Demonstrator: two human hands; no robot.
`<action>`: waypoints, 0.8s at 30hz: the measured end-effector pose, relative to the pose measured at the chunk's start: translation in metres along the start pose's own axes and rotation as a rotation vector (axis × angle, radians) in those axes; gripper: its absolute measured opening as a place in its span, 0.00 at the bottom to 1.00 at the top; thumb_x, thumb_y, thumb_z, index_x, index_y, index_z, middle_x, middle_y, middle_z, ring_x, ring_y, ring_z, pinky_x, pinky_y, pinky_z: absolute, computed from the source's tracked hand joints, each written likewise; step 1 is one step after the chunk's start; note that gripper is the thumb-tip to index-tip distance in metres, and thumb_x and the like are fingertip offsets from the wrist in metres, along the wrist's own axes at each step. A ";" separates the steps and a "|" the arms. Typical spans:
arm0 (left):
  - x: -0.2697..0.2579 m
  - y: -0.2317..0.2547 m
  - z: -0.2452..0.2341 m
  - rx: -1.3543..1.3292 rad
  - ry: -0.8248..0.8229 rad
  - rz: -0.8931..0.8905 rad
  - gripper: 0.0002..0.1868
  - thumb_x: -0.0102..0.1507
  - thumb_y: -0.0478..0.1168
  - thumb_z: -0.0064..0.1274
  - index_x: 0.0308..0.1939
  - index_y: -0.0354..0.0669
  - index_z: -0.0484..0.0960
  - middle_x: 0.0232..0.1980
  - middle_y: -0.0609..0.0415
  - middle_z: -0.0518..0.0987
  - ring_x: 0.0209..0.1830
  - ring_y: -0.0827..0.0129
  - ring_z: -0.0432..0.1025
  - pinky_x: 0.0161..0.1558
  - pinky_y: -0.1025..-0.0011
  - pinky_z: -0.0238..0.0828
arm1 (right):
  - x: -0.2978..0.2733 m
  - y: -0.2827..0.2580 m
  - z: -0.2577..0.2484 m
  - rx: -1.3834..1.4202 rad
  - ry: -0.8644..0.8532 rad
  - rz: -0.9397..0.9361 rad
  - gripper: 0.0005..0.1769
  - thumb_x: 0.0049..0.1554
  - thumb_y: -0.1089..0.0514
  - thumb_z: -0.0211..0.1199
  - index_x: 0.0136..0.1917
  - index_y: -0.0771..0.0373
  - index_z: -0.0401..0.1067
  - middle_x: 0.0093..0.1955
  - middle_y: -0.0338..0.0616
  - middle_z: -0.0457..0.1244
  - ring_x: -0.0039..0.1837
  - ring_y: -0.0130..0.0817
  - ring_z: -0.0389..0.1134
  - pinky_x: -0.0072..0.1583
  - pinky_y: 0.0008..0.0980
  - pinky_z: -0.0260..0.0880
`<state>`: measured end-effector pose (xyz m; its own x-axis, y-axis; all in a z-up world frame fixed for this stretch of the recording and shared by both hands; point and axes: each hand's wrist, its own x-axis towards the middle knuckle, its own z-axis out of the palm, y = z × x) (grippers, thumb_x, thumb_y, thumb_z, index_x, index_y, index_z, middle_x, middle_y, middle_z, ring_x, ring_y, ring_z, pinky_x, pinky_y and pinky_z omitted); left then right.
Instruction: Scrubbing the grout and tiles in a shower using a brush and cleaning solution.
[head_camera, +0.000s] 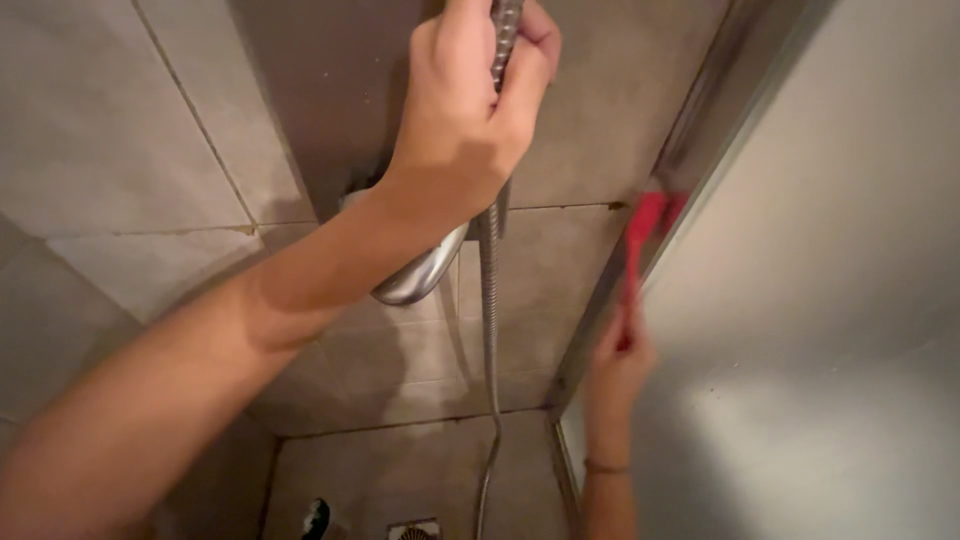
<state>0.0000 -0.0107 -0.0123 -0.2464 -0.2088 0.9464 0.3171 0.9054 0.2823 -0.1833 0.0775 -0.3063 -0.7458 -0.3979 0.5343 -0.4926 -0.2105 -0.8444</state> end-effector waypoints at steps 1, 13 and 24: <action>-0.001 0.000 0.000 0.028 0.013 0.037 0.01 0.73 0.27 0.45 0.45 0.33 0.71 0.33 0.52 0.77 0.27 0.69 0.71 0.33 0.72 0.68 | 0.006 0.019 -0.004 -0.018 0.037 -0.110 0.20 0.70 0.63 0.55 0.73 0.65 0.70 0.43 0.35 0.63 0.42 0.21 0.57 0.42 0.28 0.59; -0.004 -0.010 0.008 0.056 0.043 0.028 0.09 0.73 0.33 0.49 0.38 0.34 0.74 0.30 0.57 0.70 0.28 0.72 0.65 0.33 0.67 0.60 | -0.059 -0.002 0.053 0.200 -0.254 0.022 0.20 0.67 0.62 0.56 0.71 0.66 0.71 0.37 0.27 0.56 0.36 0.16 0.54 0.36 0.21 0.53; -0.006 -0.020 0.011 0.107 0.006 -0.153 0.15 0.74 0.38 0.49 0.33 0.36 0.73 0.23 0.64 0.62 0.21 0.80 0.59 0.25 0.69 0.51 | -0.050 -0.025 0.043 -0.132 -0.101 -0.015 0.24 0.65 0.65 0.58 0.74 0.59 0.70 0.32 0.53 0.61 0.34 0.23 0.57 0.37 0.28 0.60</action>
<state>-0.0147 -0.0237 -0.0248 -0.2791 -0.3493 0.8945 0.1768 0.8969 0.4054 -0.1148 0.0637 -0.3138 -0.6922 -0.4850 0.5344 -0.5630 -0.1002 -0.8203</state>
